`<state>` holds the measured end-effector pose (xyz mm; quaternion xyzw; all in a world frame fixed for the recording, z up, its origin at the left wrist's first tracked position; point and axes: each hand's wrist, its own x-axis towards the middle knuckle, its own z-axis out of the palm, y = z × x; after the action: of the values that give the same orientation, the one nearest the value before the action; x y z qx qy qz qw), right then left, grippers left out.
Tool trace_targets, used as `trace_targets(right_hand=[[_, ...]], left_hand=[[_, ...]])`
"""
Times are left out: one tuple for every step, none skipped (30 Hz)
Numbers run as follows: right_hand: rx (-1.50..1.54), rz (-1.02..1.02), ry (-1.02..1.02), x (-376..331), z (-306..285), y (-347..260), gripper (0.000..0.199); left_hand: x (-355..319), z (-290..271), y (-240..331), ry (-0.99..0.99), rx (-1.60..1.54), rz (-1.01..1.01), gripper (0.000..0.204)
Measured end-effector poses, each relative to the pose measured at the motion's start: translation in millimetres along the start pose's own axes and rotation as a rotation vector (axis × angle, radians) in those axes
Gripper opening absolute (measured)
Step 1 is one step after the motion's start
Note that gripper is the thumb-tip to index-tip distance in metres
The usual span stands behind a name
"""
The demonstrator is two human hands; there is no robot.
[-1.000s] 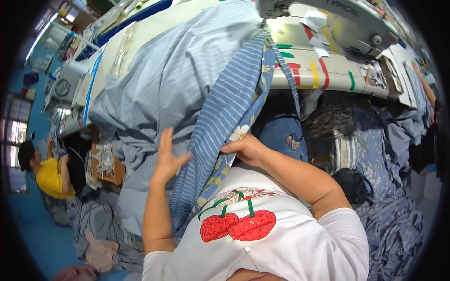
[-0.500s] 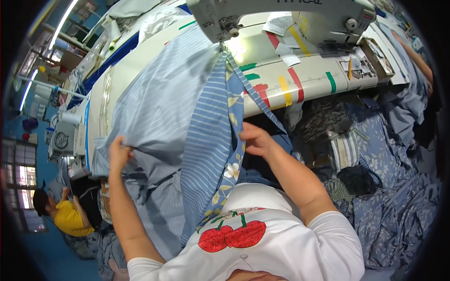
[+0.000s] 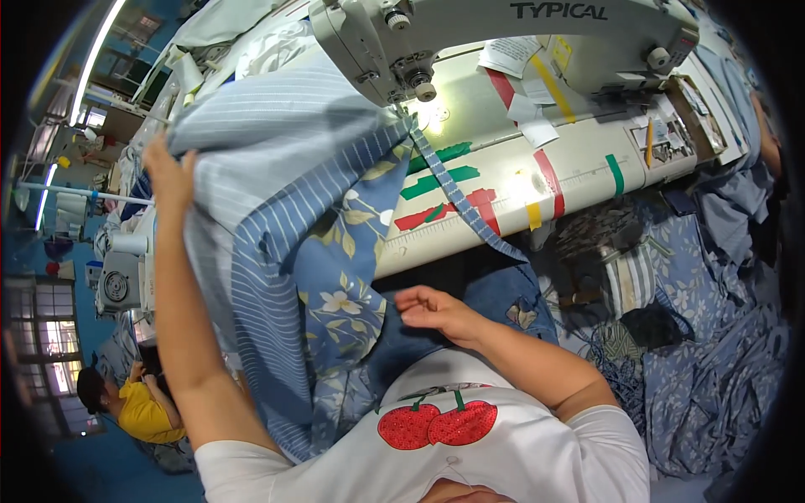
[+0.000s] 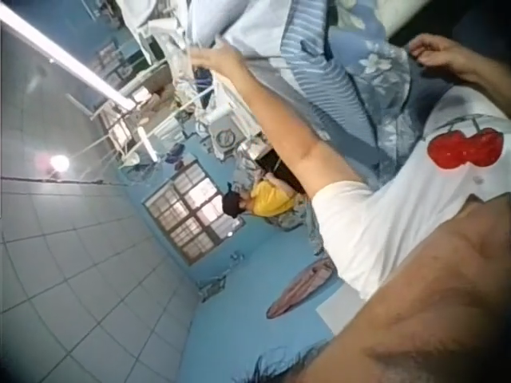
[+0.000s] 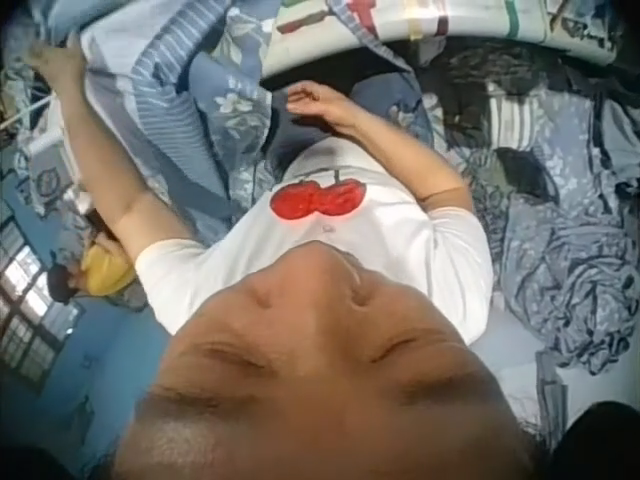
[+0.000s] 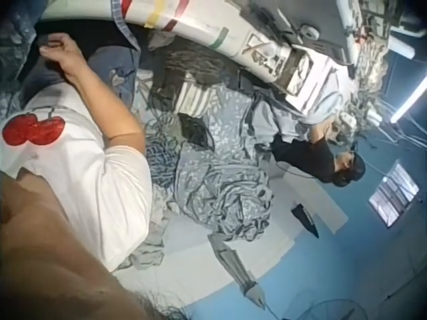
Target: Sewing fabric pieces together using an industrial sewing machine in a factory workshop.
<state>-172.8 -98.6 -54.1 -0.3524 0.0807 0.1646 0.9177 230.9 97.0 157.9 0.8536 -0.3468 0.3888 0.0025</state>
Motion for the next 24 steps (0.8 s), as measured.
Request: trace_targets(right_hand=[[0.114,-0.049,0.191,-1,-3,3,0.041],[0.120,-0.049,0.207,2,-4,3,0.041],[0.149,-0.074,0.146,8,0,0,0.043],[0.178,-0.101,0.097,15,3,-3,0.045],[0.206,-0.130,0.050,18,4,-4,0.047],[0.202,-0.126,0.044,17,7,-3,0.047],[0.229,-0.091,-0.016,18,10,-1,0.043],[0.255,-0.058,-0.073,17,13,0,0.039],[0.281,-0.026,-0.126,15,14,2,0.036],[0.278,-0.030,-0.121,9,16,1,0.036],[0.156,-0.009,-0.113,0,19,-4,0.033],[0.037,0.010,-0.101,-13,23,-10,0.031],[-0.082,0.028,-0.088,-27,26,-18,0.029],[-0.090,0.044,-0.088,-43,33,-32,0.029],[-0.138,-0.022,-0.092,-64,40,-52,0.024],[-0.181,-0.102,-0.094,-81,41,-65,0.021],[-0.187,-0.106,-0.088,-87,34,-60,0.021],[-0.069,-0.123,-0.041,-90,25,-46,0.021],[0.050,-0.140,0.008,-92,18,-30,0.021],[0.168,-0.154,0.054,-94,12,-20,0.021],[0.167,-0.156,0.059,-93,14,-13,0.021],[0.216,-0.142,0.077,-88,19,-7,0.021],[0.265,-0.128,0.096,-82,23,-1,0.021],[0.316,-0.111,0.116,-81,26,5,0.021]], left_hand=[[-17,1,41,-0.108,-0.213,-0.041,0.044],[-35,1,72,-0.309,-0.421,-0.059,0.040],[-52,-12,95,-0.503,-0.606,-0.085,0.037],[-59,-32,131,-0.678,-0.652,-0.196,0.035],[-62,-48,153,-0.853,-0.696,-0.306,0.034],[-72,-56,150,-0.849,-0.694,-0.313,0.034],[-83,-56,144,-0.872,-0.695,-0.290,0.037],[-95,-54,139,-0.896,-0.700,-0.264,0.040],[-105,-50,135,-0.920,-0.707,-0.235,0.042],[-115,-44,131,-0.918,-0.713,-0.230,0.042],[-127,-37,125,-0.832,-0.636,-0.214,0.043],[-136,-31,120,-0.749,-0.560,-0.195,0.044],[-142,-29,113,-0.666,-0.486,-0.175,0.046],[-153,-30,102,-0.667,-0.491,-0.192,0.046],[-164,-31,90,-0.677,-0.499,-0.226,0.047],[-166,-35,86,-0.686,-0.506,-0.246,0.048],[-165,-37,84,-0.690,-0.516,-0.257,0.049],[-165,-41,80,-0.685,-0.521,-0.256,0.049],[-166,-46,75,-0.728,-0.422,-0.356,0.048],[-167,-52,70,-0.769,-0.320,-0.457,0.047],[-161,-59,74,-0.812,-0.218,-0.554,0.047],[-157,-63,83,-0.814,-0.222,-0.553,0.047],[-156,-66,98,-0.758,-0.464,-0.446,0.045],[-153,-75,120,-0.698,-0.701,-0.335,0.044]])
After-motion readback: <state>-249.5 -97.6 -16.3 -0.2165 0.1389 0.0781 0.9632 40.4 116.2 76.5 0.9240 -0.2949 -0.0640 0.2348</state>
